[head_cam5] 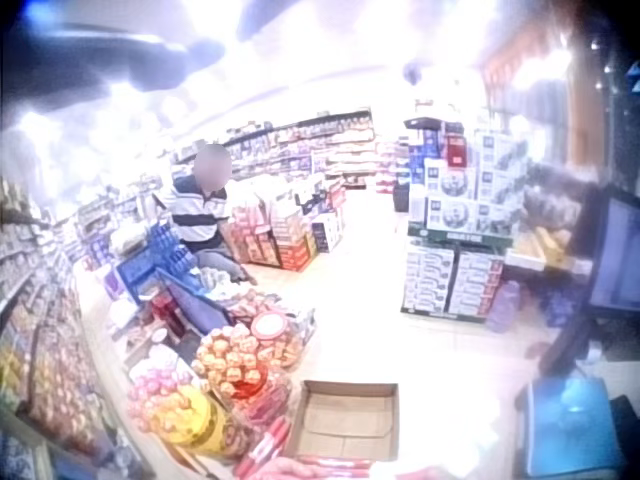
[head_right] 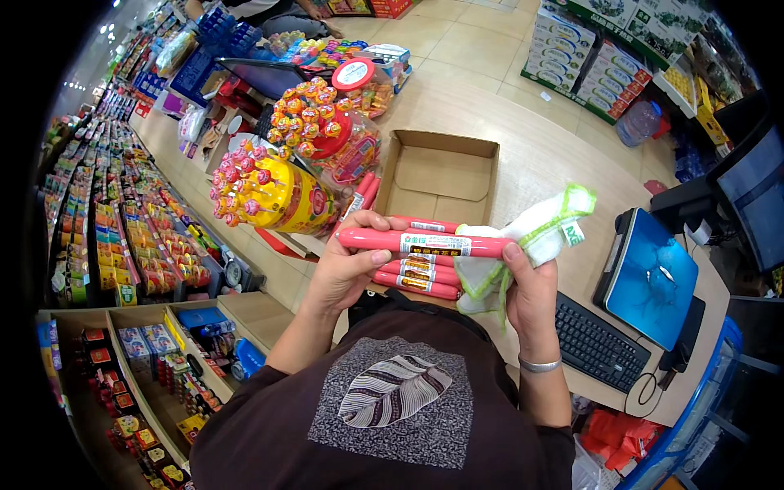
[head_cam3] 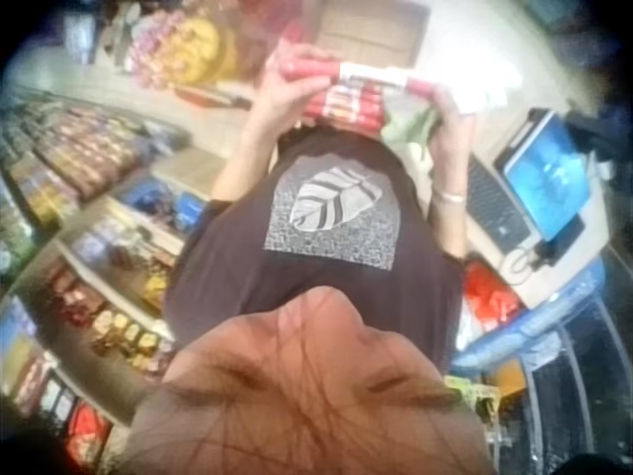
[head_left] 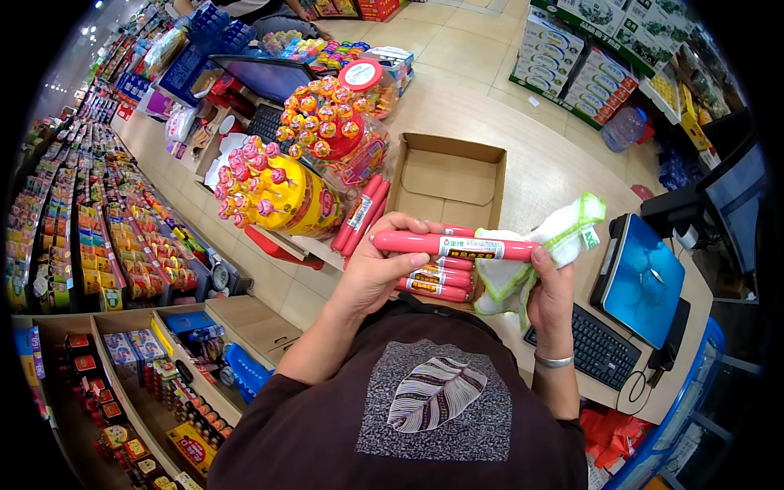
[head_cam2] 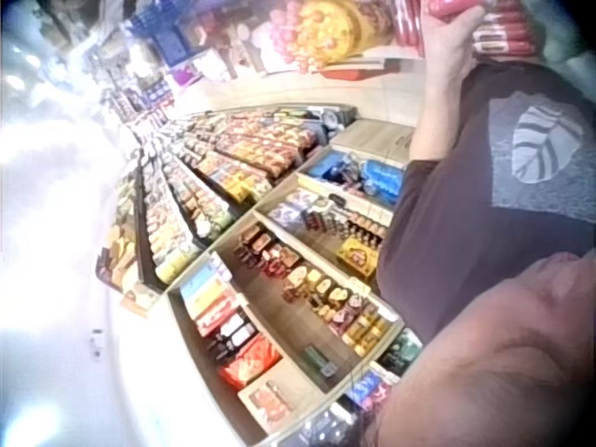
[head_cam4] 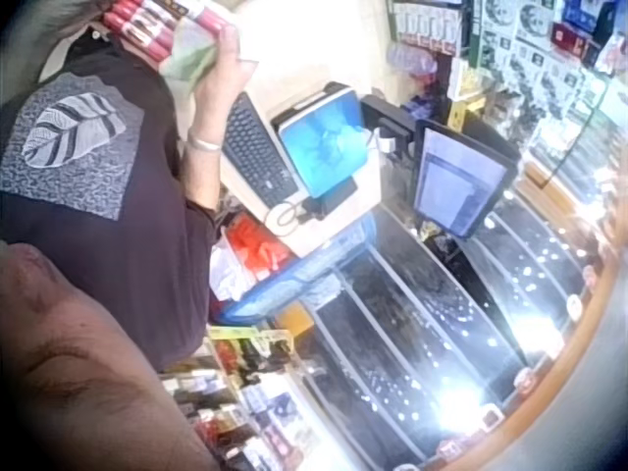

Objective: The person repeatedly wipes packaged sausages with a cloth at a checkout counter. They pick up each sausage package, wipe it with the cloth, and place it back into a cardboard box. The action is repeated for multiple sausage packages throughout the clip.

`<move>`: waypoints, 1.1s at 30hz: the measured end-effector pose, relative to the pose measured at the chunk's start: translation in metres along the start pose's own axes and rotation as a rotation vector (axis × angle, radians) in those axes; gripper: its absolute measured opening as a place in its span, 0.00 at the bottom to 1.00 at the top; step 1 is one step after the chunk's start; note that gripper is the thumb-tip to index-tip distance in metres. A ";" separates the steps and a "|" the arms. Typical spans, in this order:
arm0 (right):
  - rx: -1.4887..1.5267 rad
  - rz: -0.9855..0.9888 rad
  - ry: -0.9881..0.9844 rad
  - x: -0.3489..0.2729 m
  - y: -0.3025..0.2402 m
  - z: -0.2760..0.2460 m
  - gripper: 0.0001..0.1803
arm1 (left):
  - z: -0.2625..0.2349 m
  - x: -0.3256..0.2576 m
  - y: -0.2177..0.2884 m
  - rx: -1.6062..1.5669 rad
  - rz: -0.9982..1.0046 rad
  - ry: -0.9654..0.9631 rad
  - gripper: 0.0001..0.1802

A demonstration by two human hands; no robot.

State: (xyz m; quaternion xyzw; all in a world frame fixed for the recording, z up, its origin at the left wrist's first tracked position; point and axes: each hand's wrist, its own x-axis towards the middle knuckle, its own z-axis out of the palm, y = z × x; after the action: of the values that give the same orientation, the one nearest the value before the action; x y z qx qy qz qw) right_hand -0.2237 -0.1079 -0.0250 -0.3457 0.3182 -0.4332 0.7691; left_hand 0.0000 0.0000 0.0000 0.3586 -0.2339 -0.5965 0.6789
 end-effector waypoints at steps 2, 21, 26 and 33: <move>-0.018 -0.036 0.007 0.000 -0.001 0.001 0.21 | 0.001 0.000 -0.001 0.001 0.000 0.009 0.19; -0.058 -0.017 -0.042 0.012 -0.003 -0.005 0.22 | -0.016 -0.008 -0.007 -0.042 -0.162 0.051 0.17; -0.040 -0.018 -0.057 0.024 -0.002 -0.008 0.22 | -0.010 -0.008 -0.001 0.109 -0.337 0.027 0.23; 0.025 -0.026 -0.126 0.061 -0.002 -0.012 0.18 | -0.001 -0.005 -0.009 0.041 -0.645 -0.241 0.25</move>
State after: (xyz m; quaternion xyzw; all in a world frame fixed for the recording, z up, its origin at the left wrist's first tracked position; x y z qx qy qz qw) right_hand -0.2085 -0.1662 -0.0416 -0.3665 0.2594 -0.4245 0.7862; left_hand -0.0060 0.0048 -0.0070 0.3544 -0.1990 -0.8137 0.4156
